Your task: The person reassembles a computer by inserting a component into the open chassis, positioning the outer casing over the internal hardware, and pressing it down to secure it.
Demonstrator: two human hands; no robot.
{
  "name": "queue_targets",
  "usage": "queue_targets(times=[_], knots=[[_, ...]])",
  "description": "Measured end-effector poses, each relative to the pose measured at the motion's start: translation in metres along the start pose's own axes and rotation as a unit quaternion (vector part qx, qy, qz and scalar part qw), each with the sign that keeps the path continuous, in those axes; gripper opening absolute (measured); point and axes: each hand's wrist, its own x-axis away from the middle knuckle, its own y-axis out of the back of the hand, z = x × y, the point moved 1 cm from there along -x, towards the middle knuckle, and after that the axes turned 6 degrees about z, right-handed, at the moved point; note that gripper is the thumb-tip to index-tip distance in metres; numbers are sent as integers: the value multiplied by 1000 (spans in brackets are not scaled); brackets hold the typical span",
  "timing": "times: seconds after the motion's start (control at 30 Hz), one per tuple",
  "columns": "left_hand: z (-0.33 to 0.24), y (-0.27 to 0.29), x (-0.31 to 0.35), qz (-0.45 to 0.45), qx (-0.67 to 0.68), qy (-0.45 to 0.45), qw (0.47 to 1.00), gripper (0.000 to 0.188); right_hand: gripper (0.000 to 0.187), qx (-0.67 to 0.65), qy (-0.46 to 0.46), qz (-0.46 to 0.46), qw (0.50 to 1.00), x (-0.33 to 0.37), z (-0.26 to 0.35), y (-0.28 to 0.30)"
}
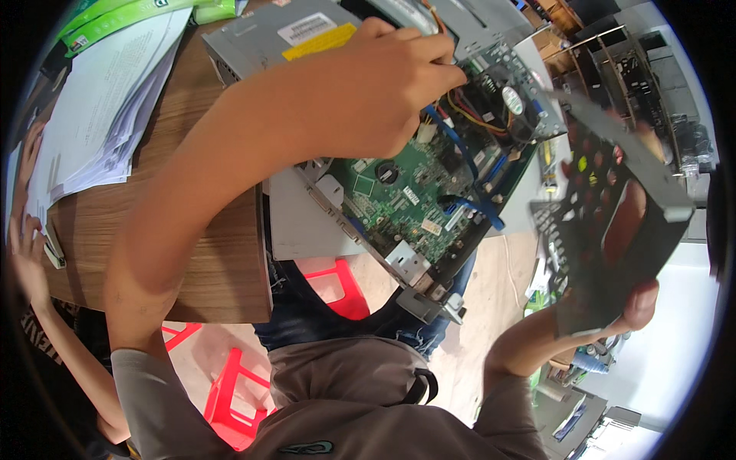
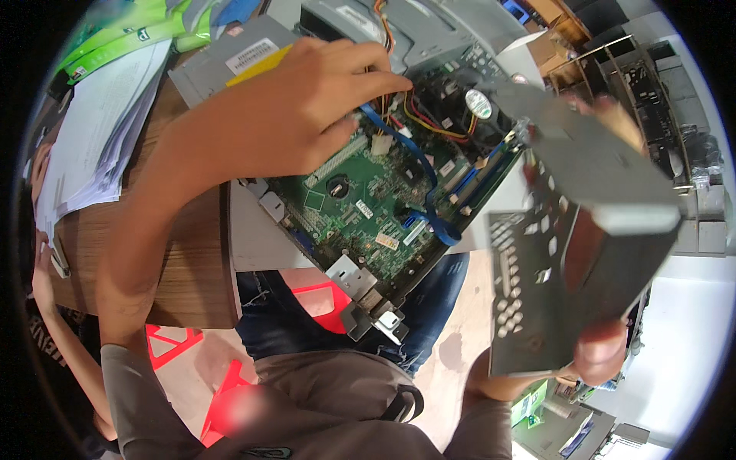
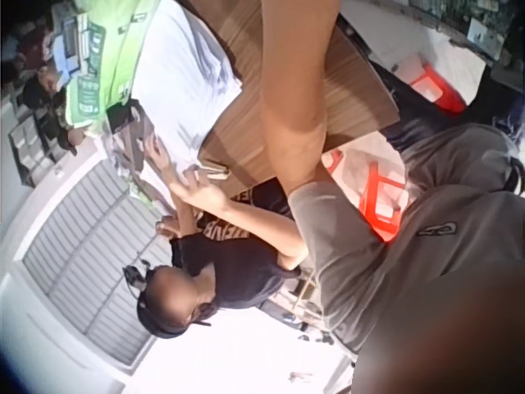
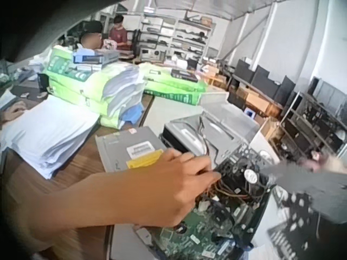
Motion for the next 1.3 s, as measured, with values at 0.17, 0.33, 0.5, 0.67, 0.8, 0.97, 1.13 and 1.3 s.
queue_targets(times=[0.17, 0.33, 0.5, 0.67, 0.8, 0.97, 1.13, 1.3], knots=[[3, 3, -17, -53, 275, 34, 960, 36, 106, -429, -49, -49, 901, 16, 15, -11], [-4, 51, -26, -1, 366, 127, 922, 31, 104, -477, -168, -184, 843, -11, 26, -47], [-6, 74, -26, -46, 404, 140, 903, 32, 99, -415, -215, -166, 868, -8, 18, -72], [-8, 82, -19, 72, 452, 61, 887, 54, 89, -275, -148, -93, 945, -6, -1, -84], [-10, 77, -18, 122, 453, 46, 882, 59, 77, -244, -149, -98, 953, -1, -3, -88], [-10, 80, -22, 126, 439, 30, 889, 48, 77, -227, -167, -88, 956, 3, -9, -80], [-15, 83, -22, 149, 394, 34, 906, 39, 81, -234, -174, -57, 955, 12, -21, -75], [-14, 86, -18, 166, 384, 12, 908, 46, 84, -217, -163, -48, 961, 13, -23, -79]])
